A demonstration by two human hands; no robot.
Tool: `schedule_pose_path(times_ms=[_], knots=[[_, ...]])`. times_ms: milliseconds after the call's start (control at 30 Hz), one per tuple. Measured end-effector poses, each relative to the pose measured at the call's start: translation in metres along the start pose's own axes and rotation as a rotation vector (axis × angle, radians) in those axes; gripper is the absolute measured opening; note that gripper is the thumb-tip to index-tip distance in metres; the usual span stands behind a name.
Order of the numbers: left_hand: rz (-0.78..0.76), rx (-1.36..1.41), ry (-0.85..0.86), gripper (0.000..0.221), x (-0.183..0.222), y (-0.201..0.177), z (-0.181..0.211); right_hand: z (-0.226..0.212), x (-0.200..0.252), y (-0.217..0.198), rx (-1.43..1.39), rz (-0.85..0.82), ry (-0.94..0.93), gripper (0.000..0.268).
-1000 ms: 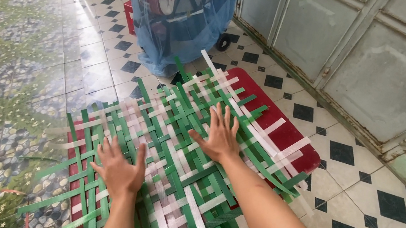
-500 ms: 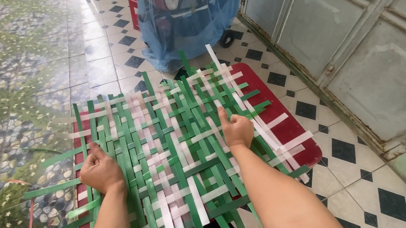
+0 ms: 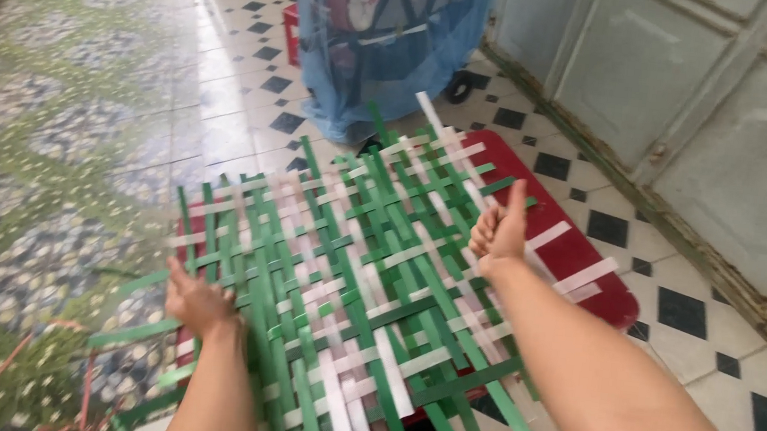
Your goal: The person weaves green and white plastic strips together by hand, pressing down and shifting the strips on a low stool to create a mat.
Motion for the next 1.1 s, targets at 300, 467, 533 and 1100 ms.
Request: schedule_pose_path(times_ms=[300, 467, 533, 1100], knots=[[-0.788, 0.286, -0.392, 0.072, 0.029, 0.037, 0.007, 0.012, 0.041, 0.024, -0.184, -0.435, 0.486, 0.078], [-0.778, 0.34, -0.525, 0.076, 0.057, 0.037, 0.006, 0.028, 0.018, 0.003, -0.247, -0.519, 0.545, 0.088], [-0.771, 0.337, -0.563, 0.076, 0.058, 0.032, 0.0, 0.032, 0.016, 0.001, -0.27, -0.543, 0.56, 0.081], [-0.761, 0.457, -0.704, 0.109, 0.072, 0.03, 0.004, 0.024, 0.044, 0.016, -0.327, -0.549, 0.607, 0.084]])
Point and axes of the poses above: each hand's wrist, its own x-axis away from the middle knuckle, its own y-axis out of the palm, z = x × y, the point moved 8 cm from there along -x, towards the middle knuckle, and after that the axes turned 7 degrees about -x, right-handed, at the moved point
